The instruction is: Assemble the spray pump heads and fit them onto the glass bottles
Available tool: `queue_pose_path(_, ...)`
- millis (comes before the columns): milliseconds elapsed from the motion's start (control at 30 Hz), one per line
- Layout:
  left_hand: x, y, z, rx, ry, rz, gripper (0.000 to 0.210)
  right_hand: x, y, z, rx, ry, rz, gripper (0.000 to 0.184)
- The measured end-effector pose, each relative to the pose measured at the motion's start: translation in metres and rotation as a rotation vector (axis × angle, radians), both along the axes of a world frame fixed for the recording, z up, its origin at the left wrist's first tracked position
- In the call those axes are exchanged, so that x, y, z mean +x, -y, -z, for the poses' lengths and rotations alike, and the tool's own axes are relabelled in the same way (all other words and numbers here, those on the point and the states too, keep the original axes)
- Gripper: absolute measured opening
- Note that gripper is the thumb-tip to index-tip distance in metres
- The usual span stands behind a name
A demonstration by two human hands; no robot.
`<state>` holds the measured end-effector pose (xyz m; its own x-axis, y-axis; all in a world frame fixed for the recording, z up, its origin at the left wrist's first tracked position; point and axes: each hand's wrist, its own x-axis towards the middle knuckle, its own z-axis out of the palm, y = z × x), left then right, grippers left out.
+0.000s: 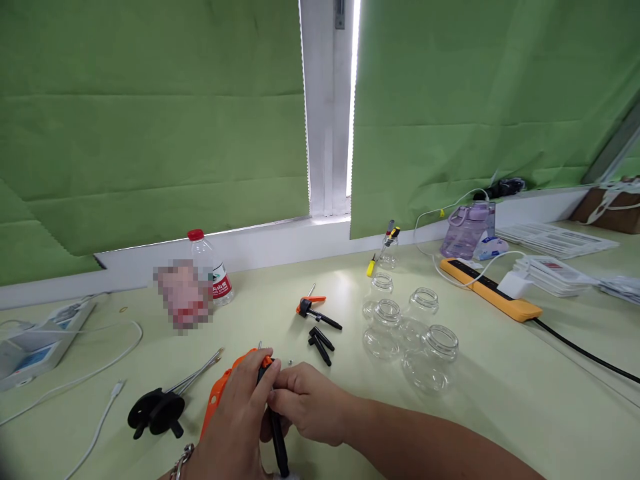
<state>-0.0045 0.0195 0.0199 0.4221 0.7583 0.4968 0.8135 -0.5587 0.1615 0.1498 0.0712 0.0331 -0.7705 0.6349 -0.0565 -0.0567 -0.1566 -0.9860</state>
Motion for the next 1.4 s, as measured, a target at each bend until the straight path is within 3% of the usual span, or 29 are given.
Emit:
queue_pose_path(133,-0.001,-0.001,0.000,-0.012,-0.024,0.009,0.116,0.001,-0.002,0.000,0.055,0.039,-0.012,0.029)
queue_pose_path(433,-0.001,-0.003,-0.002,-0.002,-0.025,0.030,0.116,0.004,-0.005,-0.004,0.019,0.020,-0.083,0.031)
queue_pose_path(800,-0.006,0.000,-0.006,-0.090,0.044,0.027,0.118,0.003,-0.006,0.001,-0.194,-0.089,-0.057,0.025)
queue_pose_path(967,-0.006,-0.001,-0.007,-0.074,0.028,0.066,0.120,0.003,-0.006,0.001,-0.113,-0.049,-0.050,0.030)
queue_pose_path(1200,-0.005,-0.003,-0.004,-0.062,0.008,0.054,0.121,0.005,-0.006,-0.003,0.116,0.096,-0.049,0.032)
queue_pose_path(1400,-0.010,-0.004,-0.008,-0.118,0.069,0.078,0.119,0.008,-0.008,-0.010,0.086,0.090,-0.056,0.034)
